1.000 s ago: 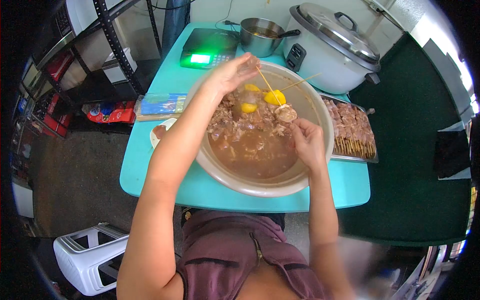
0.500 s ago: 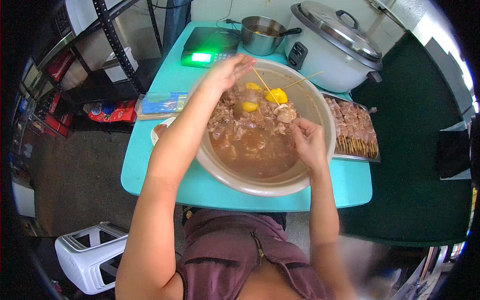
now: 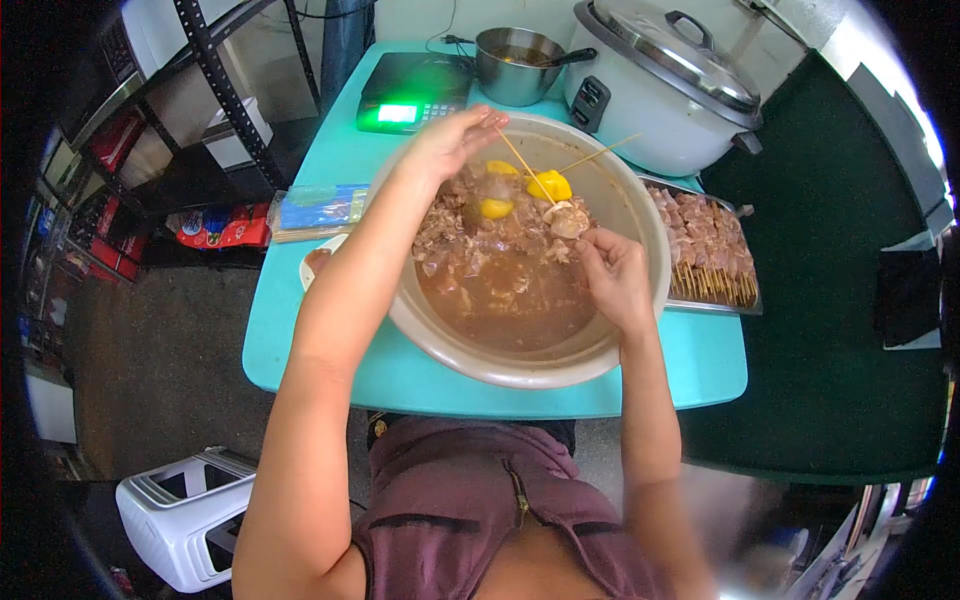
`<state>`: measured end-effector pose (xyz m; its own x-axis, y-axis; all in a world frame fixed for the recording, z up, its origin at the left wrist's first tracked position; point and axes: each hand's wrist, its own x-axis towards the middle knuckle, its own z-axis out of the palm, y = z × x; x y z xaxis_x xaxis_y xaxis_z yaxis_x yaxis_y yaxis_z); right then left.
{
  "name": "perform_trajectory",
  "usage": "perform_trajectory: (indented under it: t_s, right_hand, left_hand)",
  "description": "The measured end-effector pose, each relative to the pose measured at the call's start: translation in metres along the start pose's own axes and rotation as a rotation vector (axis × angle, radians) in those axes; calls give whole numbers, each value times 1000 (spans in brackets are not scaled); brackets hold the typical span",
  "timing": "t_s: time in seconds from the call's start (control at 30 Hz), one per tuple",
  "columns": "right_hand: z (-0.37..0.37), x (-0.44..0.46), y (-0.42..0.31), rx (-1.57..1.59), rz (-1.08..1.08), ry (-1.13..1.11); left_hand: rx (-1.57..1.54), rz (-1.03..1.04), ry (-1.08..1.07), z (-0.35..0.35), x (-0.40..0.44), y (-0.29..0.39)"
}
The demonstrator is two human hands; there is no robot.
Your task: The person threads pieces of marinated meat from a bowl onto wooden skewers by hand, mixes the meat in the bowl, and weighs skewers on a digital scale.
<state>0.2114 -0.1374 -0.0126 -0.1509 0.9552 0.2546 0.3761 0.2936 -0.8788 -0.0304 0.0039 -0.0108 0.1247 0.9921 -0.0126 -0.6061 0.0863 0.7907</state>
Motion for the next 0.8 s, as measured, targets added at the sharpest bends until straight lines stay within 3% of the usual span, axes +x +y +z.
perform_trajectory:
  t_s: [0.53,0.8]
  right_hand:
    - [0,-1,-3,1,23,22]
    - [-3,3,10,-41,-25,60]
  left_hand:
    - [253,49,-41,12,-12,2]
    - [294,-74,-135,13,-18,13]
